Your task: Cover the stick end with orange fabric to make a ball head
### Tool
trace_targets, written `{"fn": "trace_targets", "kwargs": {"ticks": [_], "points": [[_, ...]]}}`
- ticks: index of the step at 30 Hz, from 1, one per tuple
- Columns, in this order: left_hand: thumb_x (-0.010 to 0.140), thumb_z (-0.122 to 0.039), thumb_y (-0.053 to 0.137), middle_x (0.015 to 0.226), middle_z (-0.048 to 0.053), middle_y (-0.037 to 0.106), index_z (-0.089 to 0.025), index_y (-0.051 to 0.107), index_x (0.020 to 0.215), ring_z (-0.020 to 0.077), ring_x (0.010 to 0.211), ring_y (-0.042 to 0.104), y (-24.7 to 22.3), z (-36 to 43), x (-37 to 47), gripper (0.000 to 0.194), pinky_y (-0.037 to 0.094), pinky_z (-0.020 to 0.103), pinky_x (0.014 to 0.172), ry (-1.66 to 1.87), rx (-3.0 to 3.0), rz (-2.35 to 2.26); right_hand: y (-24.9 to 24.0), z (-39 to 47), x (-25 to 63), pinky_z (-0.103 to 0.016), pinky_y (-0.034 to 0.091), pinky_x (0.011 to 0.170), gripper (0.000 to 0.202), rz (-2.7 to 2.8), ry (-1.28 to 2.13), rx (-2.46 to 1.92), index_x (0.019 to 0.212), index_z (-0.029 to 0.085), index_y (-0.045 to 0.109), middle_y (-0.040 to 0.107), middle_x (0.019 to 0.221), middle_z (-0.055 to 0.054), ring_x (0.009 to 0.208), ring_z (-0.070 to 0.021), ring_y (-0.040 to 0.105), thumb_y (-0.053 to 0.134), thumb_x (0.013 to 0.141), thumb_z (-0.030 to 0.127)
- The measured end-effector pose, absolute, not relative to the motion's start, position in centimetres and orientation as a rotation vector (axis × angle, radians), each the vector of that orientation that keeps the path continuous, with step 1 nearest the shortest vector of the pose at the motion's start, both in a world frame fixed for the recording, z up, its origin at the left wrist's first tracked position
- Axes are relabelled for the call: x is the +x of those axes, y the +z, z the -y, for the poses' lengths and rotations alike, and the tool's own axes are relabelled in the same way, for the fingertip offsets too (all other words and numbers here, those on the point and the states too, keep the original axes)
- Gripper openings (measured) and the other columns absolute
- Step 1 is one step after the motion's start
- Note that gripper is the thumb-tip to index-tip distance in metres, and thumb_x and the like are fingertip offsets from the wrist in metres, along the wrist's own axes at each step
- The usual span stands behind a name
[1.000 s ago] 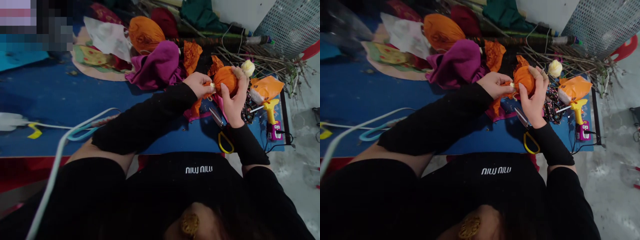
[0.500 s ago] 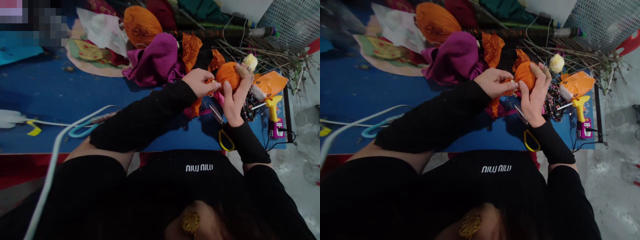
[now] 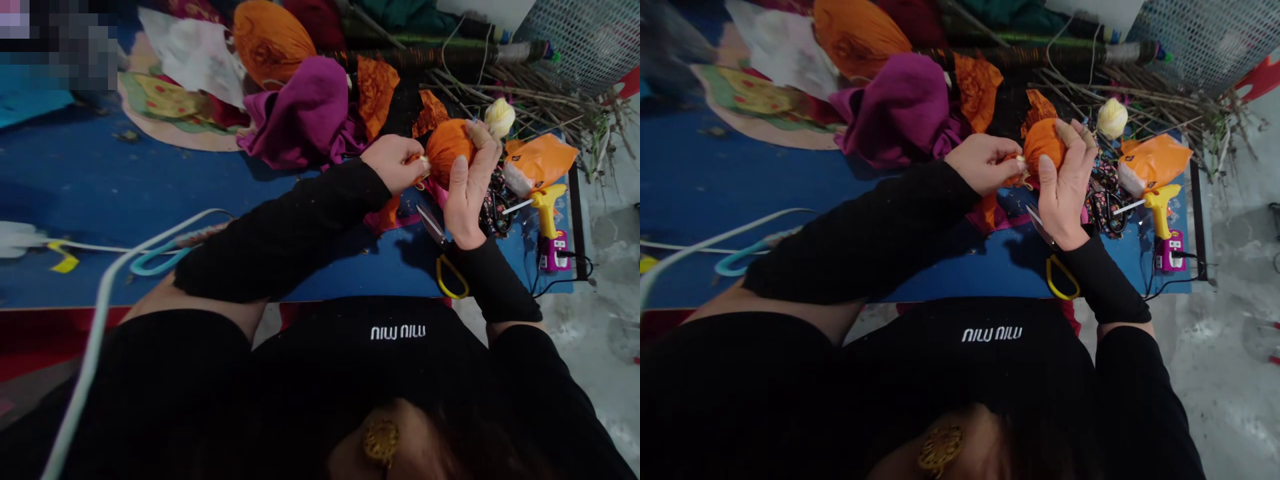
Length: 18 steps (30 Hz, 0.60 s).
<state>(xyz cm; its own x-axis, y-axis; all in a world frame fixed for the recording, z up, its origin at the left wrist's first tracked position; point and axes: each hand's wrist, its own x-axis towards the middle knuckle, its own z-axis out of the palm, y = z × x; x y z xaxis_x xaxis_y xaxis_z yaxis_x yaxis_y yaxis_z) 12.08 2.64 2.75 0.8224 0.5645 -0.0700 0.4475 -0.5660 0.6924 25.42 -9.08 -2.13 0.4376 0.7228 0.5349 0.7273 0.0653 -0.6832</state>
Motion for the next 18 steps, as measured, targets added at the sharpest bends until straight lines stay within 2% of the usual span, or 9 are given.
{"fn": "trace_targets", "kwargs": {"ticks": [3,6,10,12,15,18], "points": [[0.091,-0.023,0.053,0.068,0.000,0.053,-0.018,0.066,0.082,0.0155,0.069,0.050,2.8,-2.9,12.1,0.016,0.039,0.033,0.070,0.218,2.173,-0.725,-1.4,9.2,25.6,-0.063,0.025,0.134,0.048,1.345,-0.058,-1.633,0.147,0.034,0.044,0.045,0.151,-0.011,0.155,-0.0278,0.038,0.032,0.106,0.058],[0.087,-0.020,0.055,0.063,-0.003,0.041,-0.021,0.054,0.070,0.0145,0.064,0.043,2.6,-3.3,12.2,0.017,0.035,0.033,0.066,0.258,2.079,-0.725,-0.7,9.3,26.0,-0.062,0.027,0.134,0.052,1.451,-0.057,-1.627,0.149,0.035,0.041,0.044,0.157,-0.010,0.156,-0.0288,0.037,0.047,0.102,0.055],[0.088,-0.020,0.054,0.063,-0.002,0.044,-0.019,0.055,0.071,0.0157,0.070,0.051,2.3,-3.5,12.4,0.018,0.036,0.033,0.070,0.210,2.062,-0.730,-1.0,9.2,26.5,-0.068,0.029,0.130,0.056,1.458,-0.032,-1.696,0.150,0.033,0.041,0.041,0.160,-0.011,0.158,-0.0335,0.031,0.057,0.098,0.047],[0.089,-0.023,0.054,0.064,-0.002,0.045,-0.021,0.054,0.070,0.0152,0.070,0.049,2.1,-3.4,12.4,0.019,0.035,0.033,0.069,0.199,2.077,-0.708,-1.4,9.0,26.4,-0.069,0.028,0.130,0.055,1.431,-0.047,-1.728,0.149,0.032,0.043,0.040,0.160,-0.012,0.159,-0.0350,0.027,0.059,0.097,0.045],[0.088,-0.022,0.055,0.062,-0.002,0.041,-0.024,0.047,0.064,0.0152,0.065,0.040,2.2,-3.2,12.4,0.025,0.032,0.035,0.067,0.230,2.108,-0.693,-1.7,8.9,25.9,-0.066,0.026,0.132,0.055,1.414,-0.143,-1.772,0.147,0.030,0.044,0.042,0.158,-0.015,0.158,-0.0343,0.027,0.063,0.097,0.044],[0.084,-0.017,0.055,0.062,-0.002,0.039,-0.024,0.043,0.059,0.0153,0.066,0.038,3.1,-2.9,12.2,0.029,0.033,0.036,0.068,0.249,2.067,-0.695,-1.4,8.8,25.1,-0.061,0.026,0.133,0.058,1.411,-0.263,-1.749,0.145,0.018,0.044,0.047,0.152,-0.025,0.151,-0.0322,0.034,0.063,0.095,0.040]]}}
